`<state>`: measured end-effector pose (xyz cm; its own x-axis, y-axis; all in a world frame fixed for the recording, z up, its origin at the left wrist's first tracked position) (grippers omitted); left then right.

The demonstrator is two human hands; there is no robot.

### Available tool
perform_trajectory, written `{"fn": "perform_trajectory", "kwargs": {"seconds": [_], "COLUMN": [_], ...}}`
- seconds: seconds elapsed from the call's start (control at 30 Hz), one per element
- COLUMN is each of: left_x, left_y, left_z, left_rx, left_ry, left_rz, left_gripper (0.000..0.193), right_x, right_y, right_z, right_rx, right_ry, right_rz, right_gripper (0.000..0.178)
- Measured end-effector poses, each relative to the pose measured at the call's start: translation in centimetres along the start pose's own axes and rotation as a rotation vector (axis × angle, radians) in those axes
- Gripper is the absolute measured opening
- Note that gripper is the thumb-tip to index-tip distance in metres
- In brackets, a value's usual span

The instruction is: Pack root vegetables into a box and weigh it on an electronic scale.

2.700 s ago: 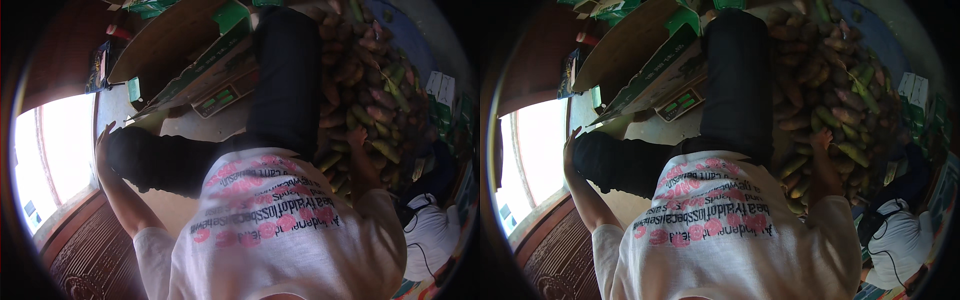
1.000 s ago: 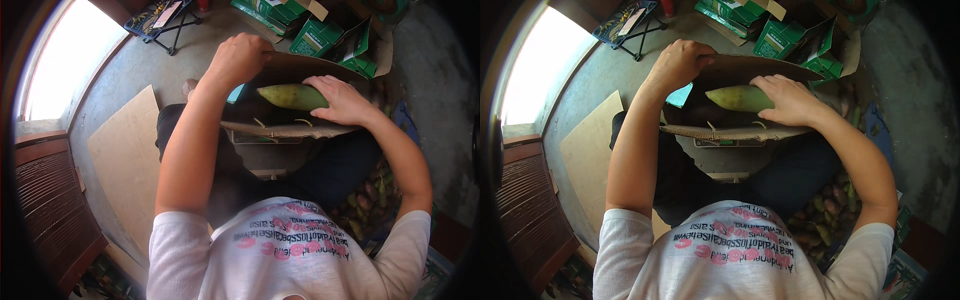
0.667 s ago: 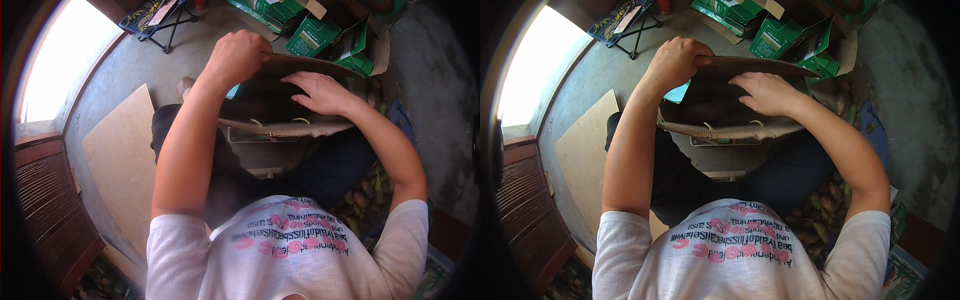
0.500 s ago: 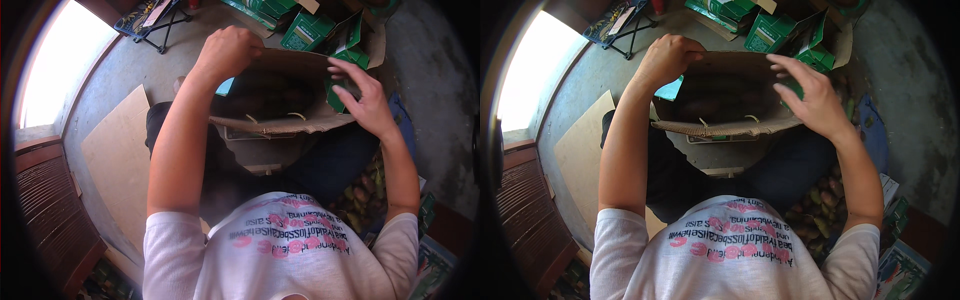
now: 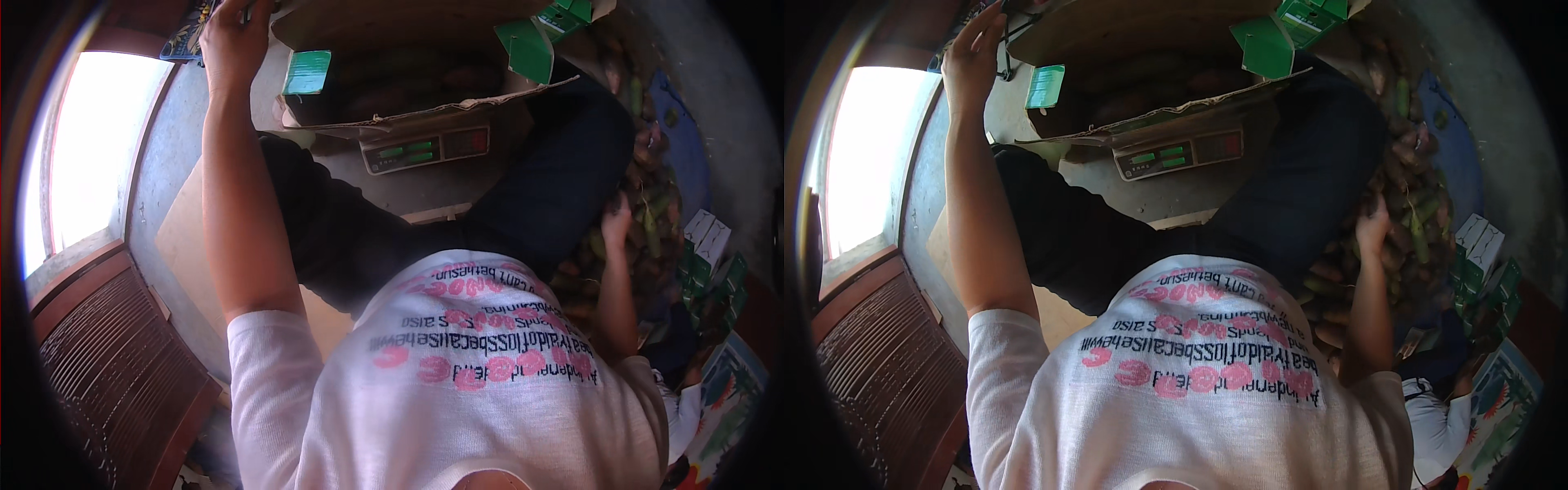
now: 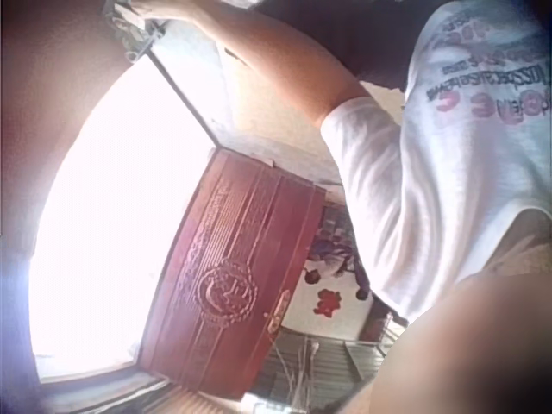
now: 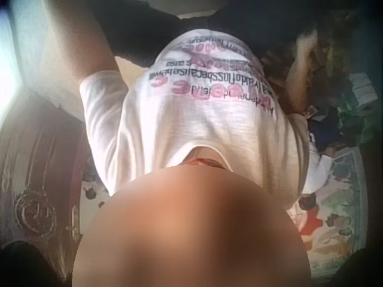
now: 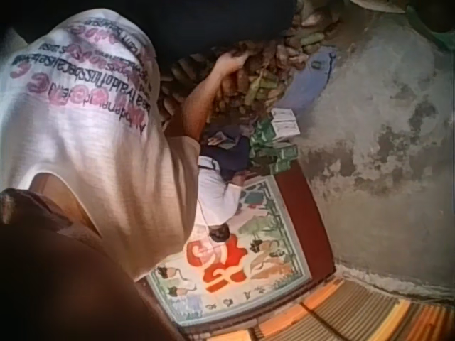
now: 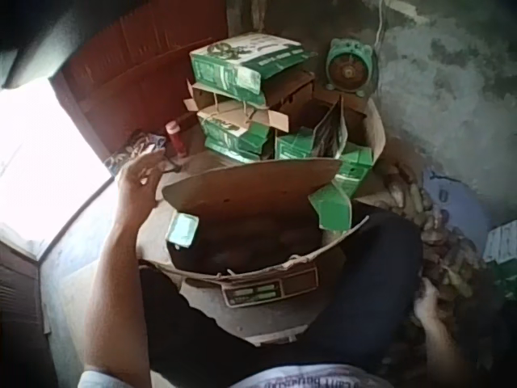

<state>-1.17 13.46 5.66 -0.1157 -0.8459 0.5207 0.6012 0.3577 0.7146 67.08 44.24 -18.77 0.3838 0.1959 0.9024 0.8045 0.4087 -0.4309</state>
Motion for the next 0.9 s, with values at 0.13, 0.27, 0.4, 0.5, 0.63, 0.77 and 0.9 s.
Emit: {"fn": "perform_trajectory", "kwargs": {"seconds": [0.13, 0.27, 0.4, 0.5, 0.63, 0.77, 0.9], "left_x": [-0.6, 0.2, 0.0, 0.5, -1.7, -0.3, 0.3], "left_y": [-3.2, -5.9, -6.8, -7.2, -6.5, -8.6, -8.8], "left_z": [1.1, 1.0, 1.1, 1.0, 1.1, 0.3, 1.0], "left_rx": [0.099, 0.072, 0.130, 0.123, 0.157, 0.253, 0.257], "left_ry": [-0.067, -0.048, -0.075, -0.076, -0.097, -0.094, -0.101], "left_rz": [0.257, 0.180, 0.150, 0.212, 0.218, 0.214, 0.172], "left_gripper": [0.028, 0.029, 0.030, 0.031, 0.031, 0.031, 0.030], "right_x": [-10.9, -13.4, -13.5, -13.3, -19.7, -17.8, -12.9], "right_y": [9.5, 12.4, 14.1, 15.9, 12.7, 15.7, 13.4], "right_z": [-11.4, -17.6, -20.2, -20.1, -12.8, -12.9, -8.4], "right_rx": [-0.196, -0.257, -0.271, -0.271, -0.291, -0.255, -0.197], "right_ry": [-0.253, -0.227, -0.193, -0.183, -0.135, -0.139, -0.100], "right_rz": [0.323, 0.554, 0.554, 0.553, 0.550, 0.545, 0.580], "right_gripper": [0.042, 0.043, 0.042, 0.042, 0.041, 0.041, 0.040]}}
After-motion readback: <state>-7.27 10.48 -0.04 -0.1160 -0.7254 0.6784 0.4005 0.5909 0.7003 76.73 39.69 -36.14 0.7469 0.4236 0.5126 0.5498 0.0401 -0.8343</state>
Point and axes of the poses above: each hand's wrist, its own z-axis towards the middle knuckle, its own x-axis out of the back of the hand, y = z × x, the point moved 10 cm from there along z, towards the middle knuckle, and after that the axes turned 11 degrees about x, right-handed, at the moved point
